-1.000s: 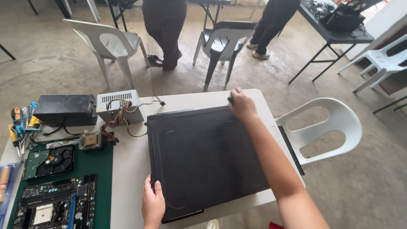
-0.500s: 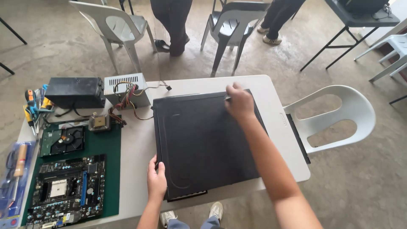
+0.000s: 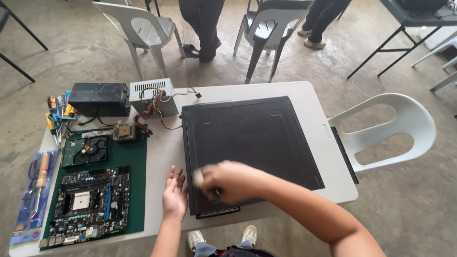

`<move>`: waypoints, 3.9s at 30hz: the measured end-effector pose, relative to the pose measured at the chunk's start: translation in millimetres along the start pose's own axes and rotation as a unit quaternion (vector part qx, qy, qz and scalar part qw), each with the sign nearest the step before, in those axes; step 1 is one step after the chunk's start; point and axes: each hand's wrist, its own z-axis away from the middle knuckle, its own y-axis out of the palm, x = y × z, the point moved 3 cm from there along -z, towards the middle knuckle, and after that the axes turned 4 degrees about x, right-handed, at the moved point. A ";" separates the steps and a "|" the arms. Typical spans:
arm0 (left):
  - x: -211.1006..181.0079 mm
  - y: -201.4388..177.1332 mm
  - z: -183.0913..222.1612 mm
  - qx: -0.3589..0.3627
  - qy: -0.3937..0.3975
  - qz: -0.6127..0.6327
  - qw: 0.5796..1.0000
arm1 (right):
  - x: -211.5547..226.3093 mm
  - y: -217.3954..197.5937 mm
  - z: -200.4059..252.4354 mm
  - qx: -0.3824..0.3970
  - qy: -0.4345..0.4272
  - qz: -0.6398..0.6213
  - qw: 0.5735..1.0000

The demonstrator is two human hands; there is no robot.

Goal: Cleaning dust from computer case panels and the main chassis using a brush and a screwdriver

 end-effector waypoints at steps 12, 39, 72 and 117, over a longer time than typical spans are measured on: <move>3.7 25.4 27.7 0.043 0.182 -0.512 0.838 | -218.5 -27.4 162.0 -0.223 0.556 0.295 0.744; -10.3 53.6 57.5 -0.024 0.133 -0.610 0.781 | -47.9 77.4 311.2 -0.492 0.465 -0.019 0.736; -11.6 51.6 61.7 -0.003 0.142 -0.577 0.805 | 46.5 156.0 210.6 -0.499 0.161 -0.131 0.841; 14.8 16.8 70.5 -0.005 0.285 -0.653 0.701 | -9.7 142.2 367.0 -0.535 0.433 0.155 0.709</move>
